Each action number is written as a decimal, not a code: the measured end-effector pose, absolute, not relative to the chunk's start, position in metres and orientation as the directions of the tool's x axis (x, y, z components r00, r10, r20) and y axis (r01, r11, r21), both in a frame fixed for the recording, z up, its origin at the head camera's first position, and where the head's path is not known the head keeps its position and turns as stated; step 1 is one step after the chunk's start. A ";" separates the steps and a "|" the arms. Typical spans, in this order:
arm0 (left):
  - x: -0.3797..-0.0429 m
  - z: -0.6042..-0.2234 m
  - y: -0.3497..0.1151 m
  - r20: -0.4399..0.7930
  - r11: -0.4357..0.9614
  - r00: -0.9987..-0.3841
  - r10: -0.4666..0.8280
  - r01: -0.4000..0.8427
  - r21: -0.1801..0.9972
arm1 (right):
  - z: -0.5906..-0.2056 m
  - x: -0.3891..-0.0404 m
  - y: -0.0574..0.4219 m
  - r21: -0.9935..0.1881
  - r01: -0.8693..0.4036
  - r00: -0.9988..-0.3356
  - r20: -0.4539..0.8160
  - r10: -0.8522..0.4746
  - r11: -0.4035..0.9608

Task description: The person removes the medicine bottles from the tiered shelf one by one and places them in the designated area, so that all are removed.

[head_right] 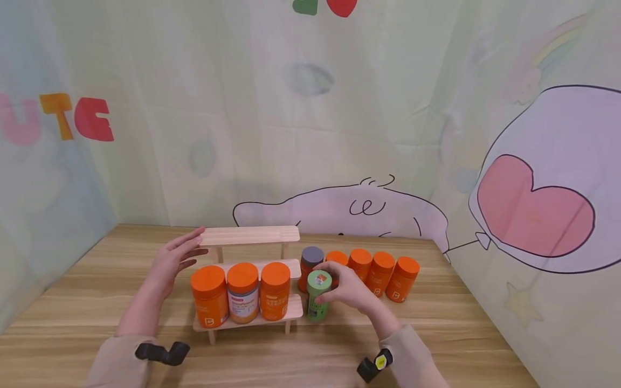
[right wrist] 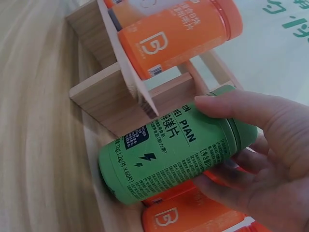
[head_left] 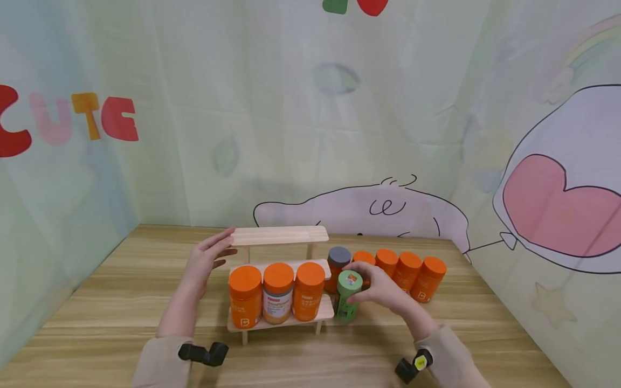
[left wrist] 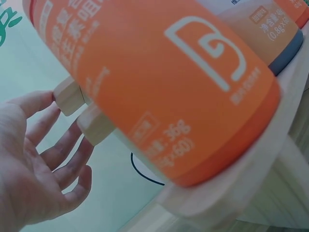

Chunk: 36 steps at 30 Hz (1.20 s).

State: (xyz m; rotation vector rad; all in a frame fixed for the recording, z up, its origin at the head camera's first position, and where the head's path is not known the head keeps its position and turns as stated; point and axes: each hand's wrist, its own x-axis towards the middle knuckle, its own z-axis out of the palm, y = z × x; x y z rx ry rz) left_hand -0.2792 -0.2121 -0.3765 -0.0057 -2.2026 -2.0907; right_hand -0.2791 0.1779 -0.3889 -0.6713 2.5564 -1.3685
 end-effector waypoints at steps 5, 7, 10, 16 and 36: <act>-0.279 -0.376 -0.212 0.092 0.054 -0.993 -0.068 0.089 0.995 | -0.394 -0.279 0.178 -0.824 -0.284 -0.893 0.041 -0.448 0.490; -0.279 -0.376 -0.212 0.093 0.052 -0.993 -0.066 0.090 0.995 | -0.397 -0.279 0.179 -0.829 -0.280 -0.894 0.042 -0.446 0.484; -0.279 -0.376 -0.212 0.093 0.056 -0.994 -0.064 0.090 0.994 | -0.399 -0.279 0.179 -0.837 -0.277 -0.894 0.046 -0.445 0.471; -0.282 -0.376 -0.212 0.098 0.071 -0.994 -0.050 0.095 0.993 | -0.398 -0.278 0.181 -0.843 -0.286 -0.886 0.052 -0.461 0.455; -0.279 -0.373 -0.212 0.095 0.079 -0.992 -0.079 0.089 0.993 | -0.357 -0.274 0.162 -0.858 -0.429 -0.831 0.252 -0.496 0.284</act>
